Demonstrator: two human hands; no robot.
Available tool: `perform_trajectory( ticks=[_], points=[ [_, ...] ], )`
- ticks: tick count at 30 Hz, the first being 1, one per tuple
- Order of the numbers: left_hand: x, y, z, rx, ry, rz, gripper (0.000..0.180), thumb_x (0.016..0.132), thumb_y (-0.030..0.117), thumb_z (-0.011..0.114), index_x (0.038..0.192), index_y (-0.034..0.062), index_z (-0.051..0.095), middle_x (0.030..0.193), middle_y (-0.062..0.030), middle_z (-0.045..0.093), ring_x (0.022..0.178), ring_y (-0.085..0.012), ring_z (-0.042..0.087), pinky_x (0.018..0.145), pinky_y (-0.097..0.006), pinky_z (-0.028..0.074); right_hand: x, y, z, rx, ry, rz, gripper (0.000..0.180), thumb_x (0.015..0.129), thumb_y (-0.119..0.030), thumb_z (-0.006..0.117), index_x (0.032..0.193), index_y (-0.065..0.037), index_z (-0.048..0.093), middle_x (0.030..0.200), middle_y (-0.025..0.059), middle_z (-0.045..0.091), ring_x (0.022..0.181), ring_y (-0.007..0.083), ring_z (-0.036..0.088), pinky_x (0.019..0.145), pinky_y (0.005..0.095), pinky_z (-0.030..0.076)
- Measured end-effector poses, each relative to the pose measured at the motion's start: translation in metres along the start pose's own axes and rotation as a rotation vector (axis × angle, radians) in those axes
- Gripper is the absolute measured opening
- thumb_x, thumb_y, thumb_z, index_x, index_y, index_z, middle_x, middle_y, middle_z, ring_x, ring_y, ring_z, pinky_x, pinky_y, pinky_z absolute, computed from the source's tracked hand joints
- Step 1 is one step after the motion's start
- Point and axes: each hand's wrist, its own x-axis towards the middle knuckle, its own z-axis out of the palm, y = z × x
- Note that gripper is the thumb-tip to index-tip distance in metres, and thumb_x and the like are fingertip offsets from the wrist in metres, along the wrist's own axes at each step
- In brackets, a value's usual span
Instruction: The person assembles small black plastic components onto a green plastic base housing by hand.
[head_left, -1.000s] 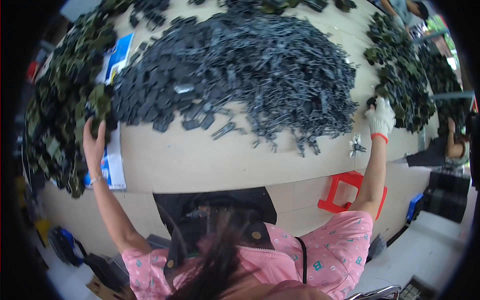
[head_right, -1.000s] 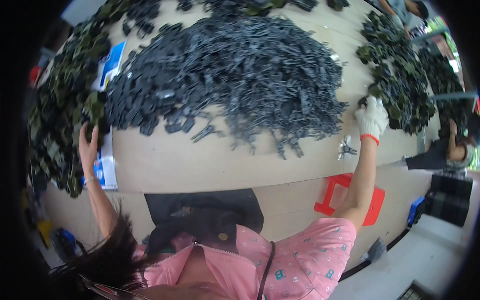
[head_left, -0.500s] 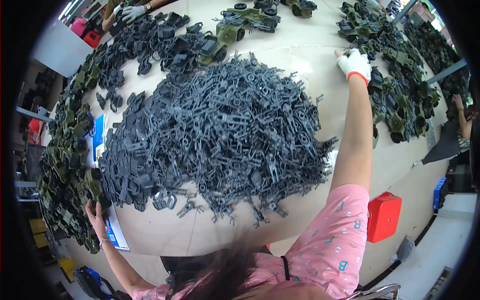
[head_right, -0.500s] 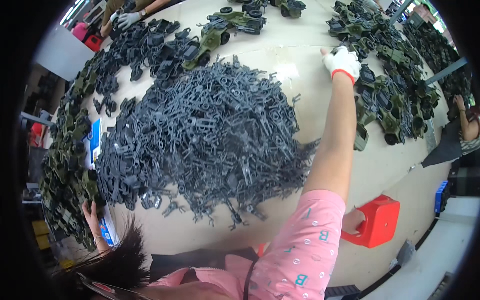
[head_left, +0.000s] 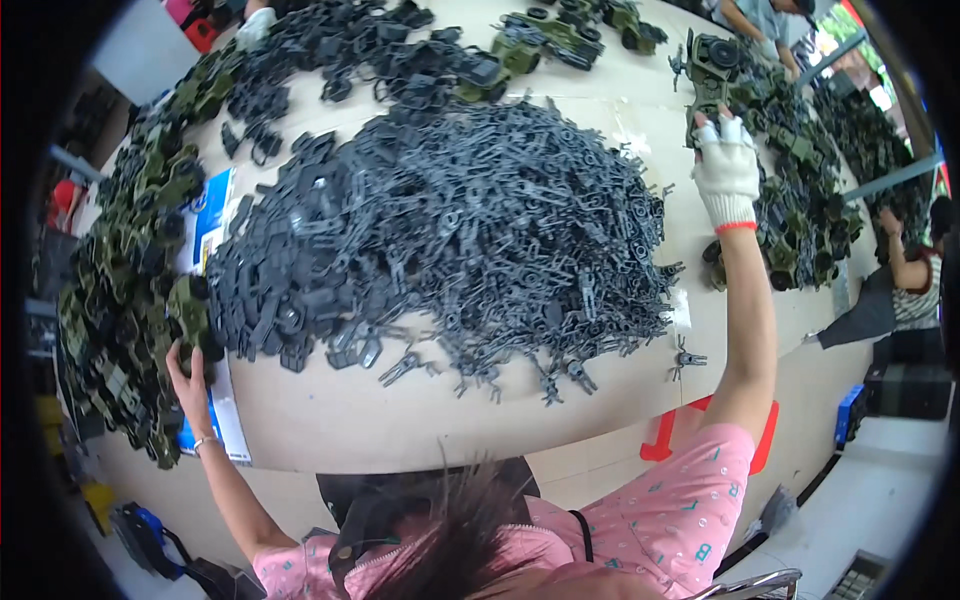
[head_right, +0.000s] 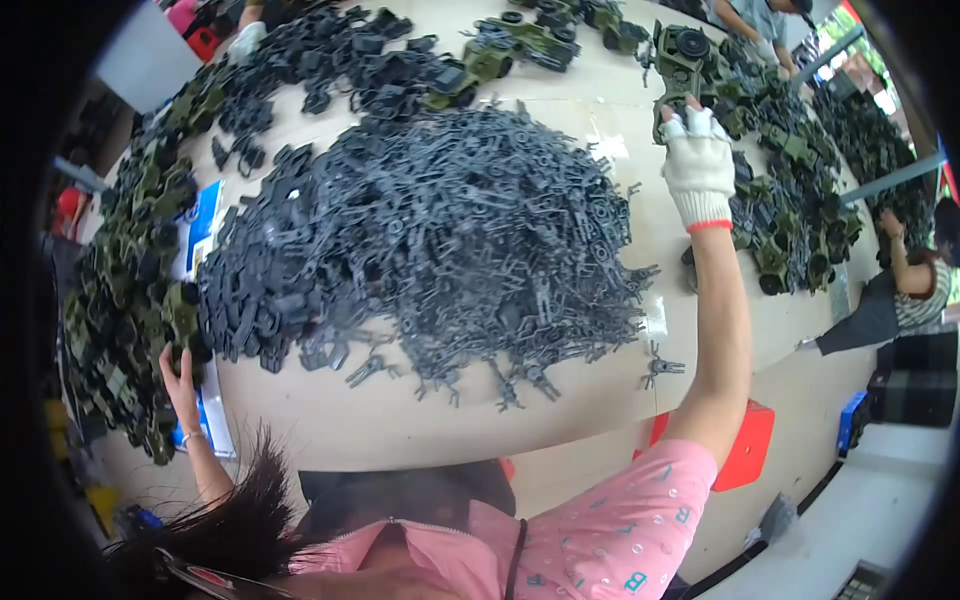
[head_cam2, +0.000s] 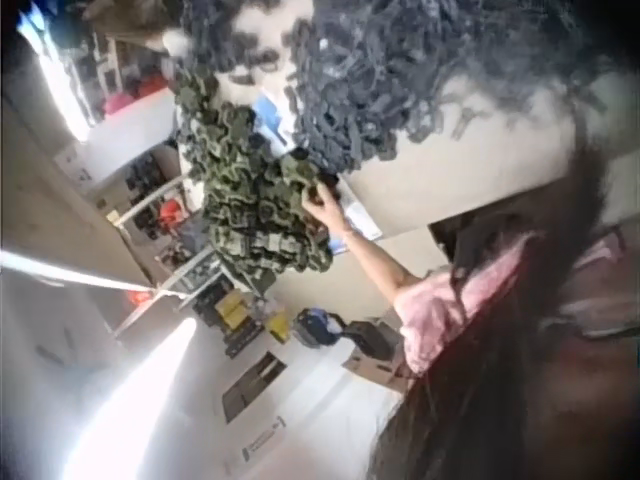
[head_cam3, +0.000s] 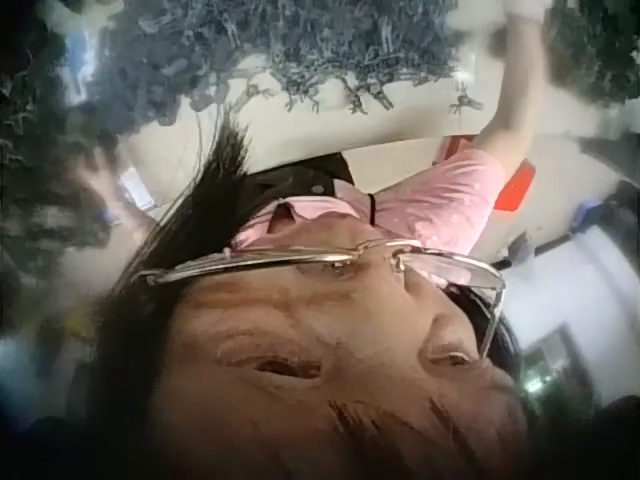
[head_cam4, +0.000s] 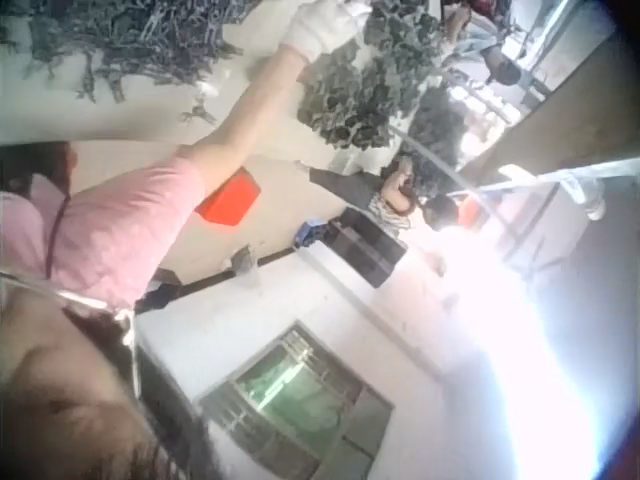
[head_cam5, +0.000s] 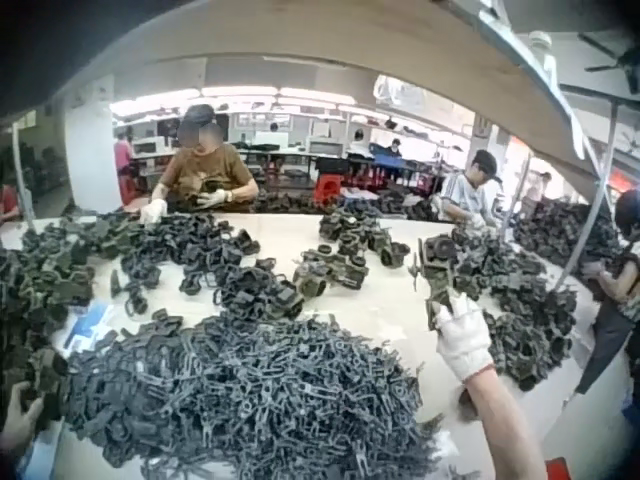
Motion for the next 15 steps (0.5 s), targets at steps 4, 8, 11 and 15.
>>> perform_trajectory(
  ticks=[4,8,11,15],
  points=[
    [-0.002,-0.001,0.004,0.050,0.059,0.077,0.057,0.099,0.029,0.072,0.143,-0.0016,0.053,0.144,-0.0162,0.056,0.133,-0.0273,0.051,0.116,-0.036,0.035,0.010,-0.064,-0.076,0.391,0.255,0.127,0.066,0.064,-0.019,0.092,0.124,-0.011,0.065,0.139,0.0224,0.056,0.125,0.0435,0.056,0.104,0.0495,0.048],
    [0.000,-0.011,0.011,0.168,0.104,0.167,0.069,0.092,0.039,0.079,0.142,-0.0014,0.053,0.141,-0.0217,0.056,0.131,-0.0359,0.053,0.112,-0.041,0.041,0.033,-0.134,-0.122,0.838,0.376,0.167,0.073,0.064,-0.022,0.097,0.123,-0.006,0.056,0.131,0.0190,0.057,0.121,0.0331,0.057,0.102,0.0466,0.047],
    [-0.008,0.012,0.011,0.259,0.121,0.225,0.080,0.084,0.042,0.084,0.143,0.0004,0.050,0.139,-0.0240,0.055,0.130,-0.0412,0.053,0.110,-0.045,0.044,0.048,-0.183,-0.137,1.344,0.219,0.326,0.071,0.075,-0.010,0.093,0.129,-0.004,0.047,0.120,0.0100,0.064,0.106,0.0188,0.065,0.094,0.0329,0.054],
    [-0.013,0.020,0.013,0.287,0.150,0.234,0.082,0.081,0.040,0.085,0.144,0.0031,0.048,0.136,-0.0234,0.055,0.128,-0.0411,0.053,0.107,-0.047,0.046,0.084,-0.265,-0.161,1.418,-0.047,0.398,0.073,0.074,-0.012,0.094,0.130,-0.004,0.049,0.116,0.0106,0.068,0.106,0.0191,0.066,0.094,0.0338,0.054]
  ],
)
